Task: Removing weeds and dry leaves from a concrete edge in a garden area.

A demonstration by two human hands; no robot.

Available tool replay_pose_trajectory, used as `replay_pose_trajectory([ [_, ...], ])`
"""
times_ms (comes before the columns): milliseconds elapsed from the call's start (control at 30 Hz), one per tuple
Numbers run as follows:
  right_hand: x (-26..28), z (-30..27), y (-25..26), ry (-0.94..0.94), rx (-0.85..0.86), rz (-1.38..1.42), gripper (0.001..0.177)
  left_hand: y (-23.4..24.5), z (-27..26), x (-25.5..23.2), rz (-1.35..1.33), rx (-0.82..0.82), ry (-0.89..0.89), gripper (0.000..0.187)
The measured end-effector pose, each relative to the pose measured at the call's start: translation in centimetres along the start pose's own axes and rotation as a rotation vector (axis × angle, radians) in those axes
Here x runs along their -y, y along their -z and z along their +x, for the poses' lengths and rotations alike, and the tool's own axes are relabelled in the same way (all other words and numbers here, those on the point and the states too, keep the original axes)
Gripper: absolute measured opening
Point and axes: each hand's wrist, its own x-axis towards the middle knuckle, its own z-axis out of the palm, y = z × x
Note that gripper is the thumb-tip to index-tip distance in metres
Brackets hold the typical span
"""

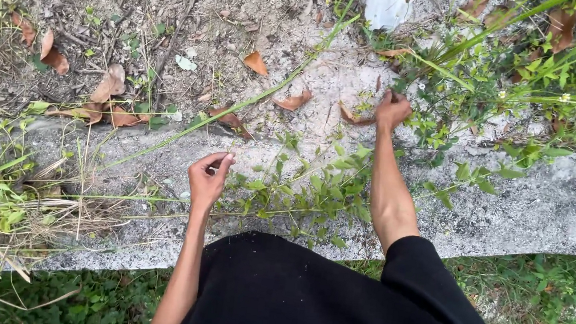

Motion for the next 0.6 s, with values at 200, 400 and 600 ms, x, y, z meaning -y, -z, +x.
replay_pose_trajectory([
  [200, 1.0, -0.1, 0.9, 0.148, 0.014, 0.045, 0.024, -0.6, 0.2, 1.0, 0.030, 0.021, -0.047, 0.015],
  [400, 4.0, -1.6, 2.3, -0.017, 0.247, 0.166, 0.020, -0.3, -0.1, -0.6, -0.001, 0.023, -0.024, 0.017],
  [600, 14.4, -11.0, 8.6, -0.162, 0.576, 0.794, 0.020, 0.9, -0.6, 1.8, -0.043, 0.004, -0.037, 0.017],
])
